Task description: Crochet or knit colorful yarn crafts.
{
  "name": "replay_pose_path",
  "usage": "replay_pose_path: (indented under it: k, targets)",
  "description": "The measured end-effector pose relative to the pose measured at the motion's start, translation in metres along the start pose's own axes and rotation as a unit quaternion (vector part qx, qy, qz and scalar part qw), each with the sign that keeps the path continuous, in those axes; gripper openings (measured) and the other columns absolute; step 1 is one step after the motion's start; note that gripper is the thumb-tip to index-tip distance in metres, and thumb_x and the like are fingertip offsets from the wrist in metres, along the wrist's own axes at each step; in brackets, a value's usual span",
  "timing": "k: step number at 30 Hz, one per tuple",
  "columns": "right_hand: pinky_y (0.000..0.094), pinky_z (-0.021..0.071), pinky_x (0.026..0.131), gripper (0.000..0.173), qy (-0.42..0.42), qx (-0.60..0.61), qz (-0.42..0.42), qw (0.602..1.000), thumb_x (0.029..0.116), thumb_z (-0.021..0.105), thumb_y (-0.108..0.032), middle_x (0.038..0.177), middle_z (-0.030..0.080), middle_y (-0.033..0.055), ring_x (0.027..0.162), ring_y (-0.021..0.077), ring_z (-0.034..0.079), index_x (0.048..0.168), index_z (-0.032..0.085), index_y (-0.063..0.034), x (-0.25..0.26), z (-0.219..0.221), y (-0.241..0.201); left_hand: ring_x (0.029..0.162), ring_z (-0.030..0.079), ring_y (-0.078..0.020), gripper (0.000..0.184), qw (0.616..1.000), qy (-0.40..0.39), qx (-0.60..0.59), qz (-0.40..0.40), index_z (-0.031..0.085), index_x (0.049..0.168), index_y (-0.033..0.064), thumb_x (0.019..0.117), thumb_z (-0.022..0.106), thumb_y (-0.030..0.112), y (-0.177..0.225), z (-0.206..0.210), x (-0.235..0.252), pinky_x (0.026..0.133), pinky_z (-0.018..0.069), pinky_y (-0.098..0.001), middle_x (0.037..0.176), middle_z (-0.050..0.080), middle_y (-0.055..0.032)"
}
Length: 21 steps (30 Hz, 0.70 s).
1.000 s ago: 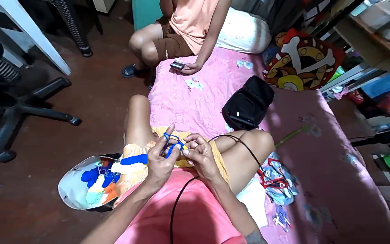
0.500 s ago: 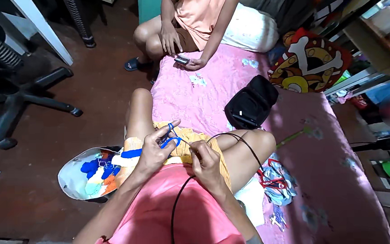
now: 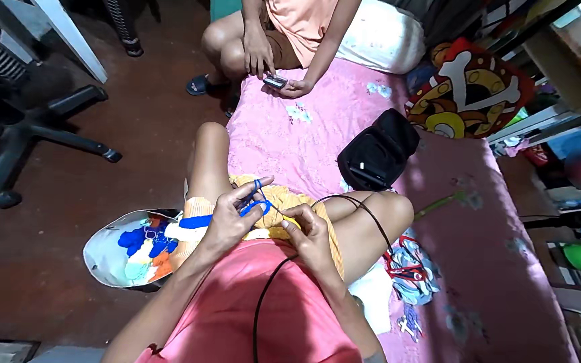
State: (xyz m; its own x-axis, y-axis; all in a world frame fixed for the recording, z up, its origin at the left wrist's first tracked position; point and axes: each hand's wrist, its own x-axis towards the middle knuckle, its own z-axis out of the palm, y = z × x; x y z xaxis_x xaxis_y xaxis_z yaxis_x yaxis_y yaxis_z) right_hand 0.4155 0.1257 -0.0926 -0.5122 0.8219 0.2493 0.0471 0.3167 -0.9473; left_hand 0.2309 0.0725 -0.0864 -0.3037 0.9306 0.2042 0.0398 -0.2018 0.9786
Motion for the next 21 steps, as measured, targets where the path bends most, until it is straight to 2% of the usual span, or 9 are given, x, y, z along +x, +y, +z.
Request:
replay_pose_path:
  k: [3,5,9,12,13,15,16,18,21]
  targets:
    - [0.0203,0.0569,0.076,0.015,0.003,-0.107,-0.056,0.993,0.0921,0.06,0.001,0.096,0.072,0.0099,0.084,0.0064,0.068,0.102,0.071,0.0046,-0.002,0.0,0.003,0.076,0.064,0.0011,0.045,1.0,0.007,-0.001,-0.012,0.066,0.13,0.0036,0.0852,0.063,0.001,-0.002,-0.001,-0.001,0.07,0.055,-0.0158,0.092,0.07,0.0067]
    - [0.0216,0.056,0.069,0.016,0.013,-0.154,-0.095,0.983,0.0916,0.06,-0.001,0.092,0.072,0.0098,0.076,0.0075,0.066,0.1,0.072,0.0036,-0.001,0.0,0.006,0.077,0.065,-0.0006,0.044,1.0,0.008,-0.007,-0.022,0.067,0.129,0.0041,0.085,0.063,0.001,-0.002,-0.002,0.0,0.07,0.056,-0.0171,0.092,0.07,0.0062]
    - [0.0228,0.0566,0.068,0.015,0.013,-0.151,-0.11,0.982,0.091,0.06,0.0,0.091,0.072,0.0098,0.077,0.0086,0.067,0.099,0.072,0.0033,-0.002,-0.002,0.01,0.075,0.065,-0.0018,0.042,0.998,0.003,-0.041,-0.047,0.069,0.125,0.0045,0.0848,0.062,-0.002,-0.002,-0.004,0.002,0.07,0.0559,-0.0183,0.088,0.071,0.0056]
    - [0.0199,0.0574,0.076,0.014,-0.003,0.027,-0.009,1.0,0.0883,0.062,0.007,0.095,0.071,0.0079,0.083,0.0047,0.067,0.1,0.068,0.0073,-0.003,-0.003,0.005,0.072,0.065,-0.0032,0.046,0.992,0.002,-0.103,-0.074,0.067,0.129,0.0033,0.0838,0.062,-0.003,-0.004,-0.002,0.002,0.068,0.0564,-0.0189,0.083,0.07,0.0052]
    - [0.018,0.0556,0.073,0.015,-0.01,0.092,0.032,0.995,0.0873,0.061,0.008,0.094,0.07,0.005,0.08,0.0021,0.064,0.101,0.066,0.0059,-0.002,-0.005,0.003,0.071,0.065,-0.0044,0.048,0.986,0.004,-0.14,-0.09,0.066,0.131,0.0031,0.0834,0.061,-0.003,-0.005,0.0,0.002,0.068,0.0571,-0.0203,0.08,0.069,0.0043]
    - [0.0144,0.0419,0.053,0.016,-0.026,0.215,0.101,0.971,0.0873,0.06,0.008,0.087,0.067,0.0023,0.059,-0.0021,0.05,0.102,0.064,0.0025,-0.001,-0.005,0.005,0.069,0.066,-0.0064,0.05,0.971,0.016,-0.209,-0.117,0.064,0.134,0.0037,0.084,0.06,-0.004,-0.007,0.004,0.001,0.069,0.0578,-0.0225,0.077,0.068,0.0018]
    - [0.0146,0.0374,0.048,0.017,-0.038,0.279,0.125,0.951,0.0881,0.06,0.007,0.083,0.066,0.0031,0.054,-0.0021,0.046,0.103,0.063,0.0016,-0.001,-0.005,0.007,0.069,0.066,-0.0068,0.052,0.966,0.022,-0.228,-0.12,0.063,0.135,0.0044,0.0843,0.059,-0.004,-0.007,0.006,0.001,0.07,0.058,-0.023,0.076,0.068,0.0011]
    - [0.0147,0.0374,0.045,0.017,-0.065,0.376,0.16,0.91,0.0903,0.06,0.005,0.078,0.067,0.0043,0.05,-0.001,0.048,0.106,0.062,-0.0008,0.0,-0.005,0.012,0.07,0.066,-0.0073,0.054,0.965,0.032,-0.236,-0.112,0.06,0.138,0.0041,0.0849,0.059,-0.004,-0.008,0.011,0.001,0.07,0.058,-0.0233,0.077,0.068,0.0004]
    - [0.0156,0.0412,0.044,0.018,-0.079,0.448,0.196,0.869,0.0916,0.059,0.004,0.078,0.067,0.0051,0.049,0.0019,0.052,0.109,0.06,-0.0025,0.002,-0.004,0.01,0.072,0.066,-0.0074,0.06,0.979,0.049,-0.187,-0.071,0.055,0.143,0.0034,0.0845,0.061,-0.005,-0.011,0.019,-0.001,0.07,0.0575,-0.0226,0.081,0.068,0.0014]
